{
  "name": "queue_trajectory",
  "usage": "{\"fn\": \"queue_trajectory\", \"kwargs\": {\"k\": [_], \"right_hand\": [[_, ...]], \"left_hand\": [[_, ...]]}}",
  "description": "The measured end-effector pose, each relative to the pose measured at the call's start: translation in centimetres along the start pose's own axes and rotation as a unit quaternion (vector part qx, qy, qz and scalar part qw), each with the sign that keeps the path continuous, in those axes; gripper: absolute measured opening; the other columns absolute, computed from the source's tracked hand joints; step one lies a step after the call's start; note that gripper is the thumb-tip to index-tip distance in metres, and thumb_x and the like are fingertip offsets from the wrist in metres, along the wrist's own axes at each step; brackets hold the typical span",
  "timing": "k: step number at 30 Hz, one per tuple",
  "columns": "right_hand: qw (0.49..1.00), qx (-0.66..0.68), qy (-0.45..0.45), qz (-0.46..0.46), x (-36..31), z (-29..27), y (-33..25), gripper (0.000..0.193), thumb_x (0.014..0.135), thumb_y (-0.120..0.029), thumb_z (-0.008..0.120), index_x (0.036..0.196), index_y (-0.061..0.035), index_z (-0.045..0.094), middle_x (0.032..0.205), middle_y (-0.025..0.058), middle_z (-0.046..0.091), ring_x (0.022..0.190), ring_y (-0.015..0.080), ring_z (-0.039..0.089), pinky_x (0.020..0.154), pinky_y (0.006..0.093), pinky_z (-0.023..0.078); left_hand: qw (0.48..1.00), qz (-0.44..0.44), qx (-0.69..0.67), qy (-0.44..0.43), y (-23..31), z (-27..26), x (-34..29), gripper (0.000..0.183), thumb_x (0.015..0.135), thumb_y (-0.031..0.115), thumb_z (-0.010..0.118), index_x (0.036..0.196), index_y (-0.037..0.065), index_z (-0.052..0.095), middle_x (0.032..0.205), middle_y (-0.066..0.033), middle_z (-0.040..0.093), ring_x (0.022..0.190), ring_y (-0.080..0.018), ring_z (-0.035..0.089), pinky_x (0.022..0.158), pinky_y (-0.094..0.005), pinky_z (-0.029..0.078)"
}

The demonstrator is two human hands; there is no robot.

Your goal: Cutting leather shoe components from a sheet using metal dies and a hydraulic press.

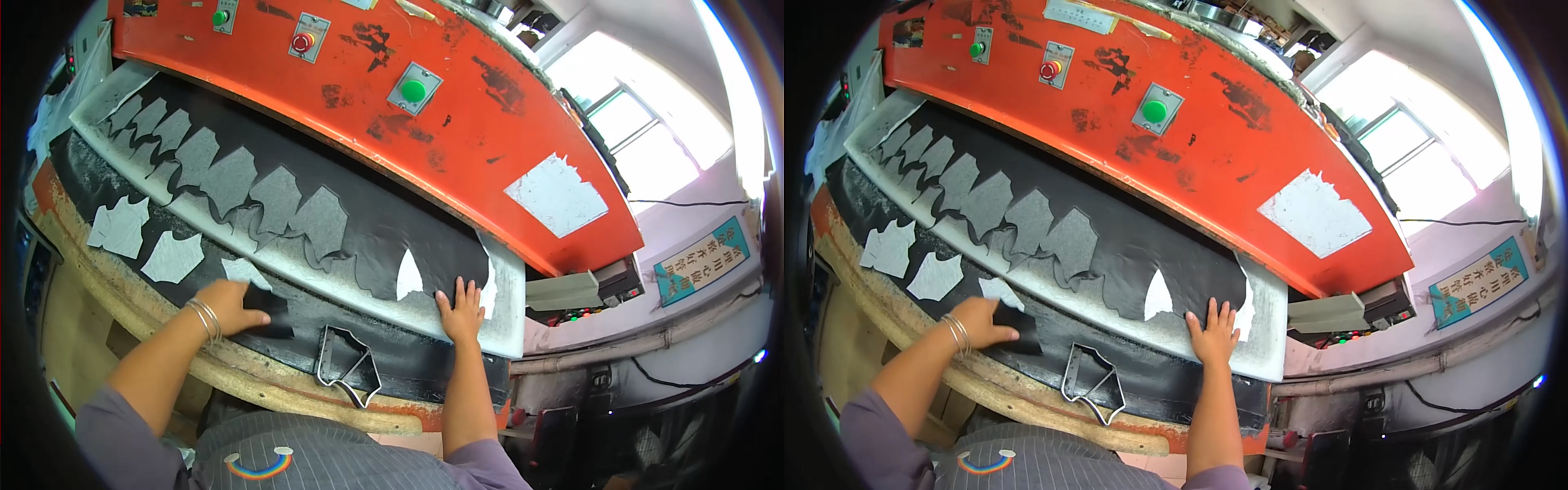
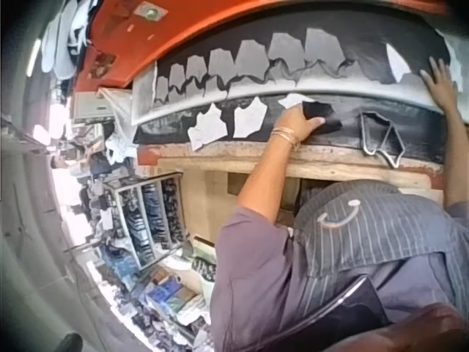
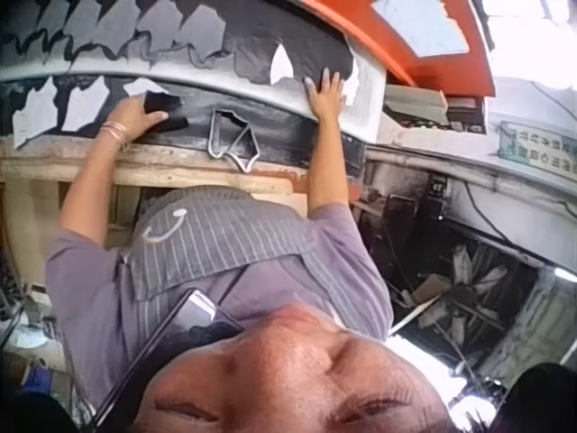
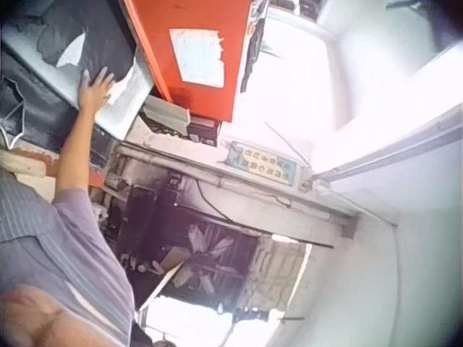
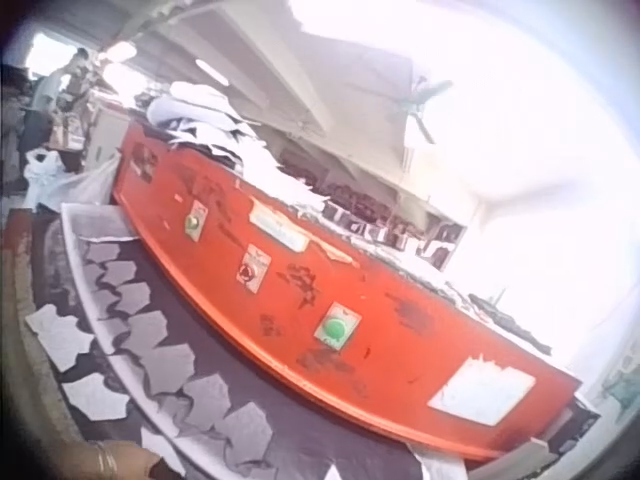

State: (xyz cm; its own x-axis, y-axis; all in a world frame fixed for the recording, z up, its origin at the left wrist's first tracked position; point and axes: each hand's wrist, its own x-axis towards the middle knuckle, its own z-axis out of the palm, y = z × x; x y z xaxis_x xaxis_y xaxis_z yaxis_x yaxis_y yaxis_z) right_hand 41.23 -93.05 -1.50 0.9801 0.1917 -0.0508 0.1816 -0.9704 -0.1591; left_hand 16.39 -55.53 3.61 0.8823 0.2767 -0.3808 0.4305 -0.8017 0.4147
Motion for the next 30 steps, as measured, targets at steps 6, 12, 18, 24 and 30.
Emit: {"fn": "queue_trajectory", "kwargs": {"k": [6,12,18,24,30], "right_hand": [[0.998,0.035,-0.033,0.027,-1.1,-0.7,0.9,0.080,0.087,-0.065,0.045,0.149,-0.0173,0.027,0.157,0.0154,0.013,0.146,0.0316,0.005,0.113,0.0565,0.006],[0.719,0.520,-0.347,-0.302,-12.6,-10.5,-11.0,0.054,0.101,-0.041,0.038,0.131,0.0023,0.050,0.133,0.0166,0.050,0.110,0.0263,0.054,0.095,0.0388,0.042],[0.290,0.546,-0.504,-0.604,-19.7,-16.9,-17.7,0.049,0.102,-0.031,0.040,0.124,0.0115,0.051,0.120,0.0255,0.053,0.091,0.0302,0.059,0.077,0.0398,0.049],[0.197,0.508,-0.587,-0.598,-20.7,-19.4,-20.0,0.042,0.095,-0.017,0.056,0.128,0.0079,0.052,0.095,0.0163,0.056,0.081,0.0279,0.055,0.074,0.0371,0.045],[0.144,0.508,-0.565,-0.635,-21.4,-22.1,-23.6,0.038,0.094,-0.014,0.058,0.125,0.0079,0.055,0.093,0.0161,0.057,0.082,0.0285,0.055,0.074,0.0380,0.044]], "left_hand": [[0.990,-0.072,0.101,0.067,1.9,0.2,0.7,0.085,0.063,0.043,0.084,0.128,0.006,0.045,0.126,-0.0115,0.042,0.122,-0.0294,0.040,0.097,-0.0420,0.042],[0.991,-0.050,0.099,0.080,-0.1,1.7,1.3,0.090,0.061,0.041,0.086,0.130,0.001,0.045,0.124,-0.0160,0.044,0.117,-0.0336,0.042,0.100,-0.0381,0.039],[0.983,-0.087,0.163,0.005,2.9,-1.7,0.8,0.087,0.064,0.044,0.084,0.128,0.001,0.044,0.127,-0.0158,0.047,0.121,-0.0333,0.044,0.102,-0.0375,0.040],[0.975,-0.152,0.160,-0.018,0.3,-2.3,0.1,0.083,0.066,0.052,0.081,0.124,0.004,0.047,0.124,-0.0134,0.052,0.120,-0.0289,0.049,0.099,-0.0375,0.044],[0.980,-0.152,0.130,-0.005,-2.2,-3.1,-1.7,0.080,0.064,0.052,0.082,0.119,0.003,0.051,0.120,-0.0157,0.057,0.116,-0.0305,0.054,0.097,-0.0383,0.045]]}}
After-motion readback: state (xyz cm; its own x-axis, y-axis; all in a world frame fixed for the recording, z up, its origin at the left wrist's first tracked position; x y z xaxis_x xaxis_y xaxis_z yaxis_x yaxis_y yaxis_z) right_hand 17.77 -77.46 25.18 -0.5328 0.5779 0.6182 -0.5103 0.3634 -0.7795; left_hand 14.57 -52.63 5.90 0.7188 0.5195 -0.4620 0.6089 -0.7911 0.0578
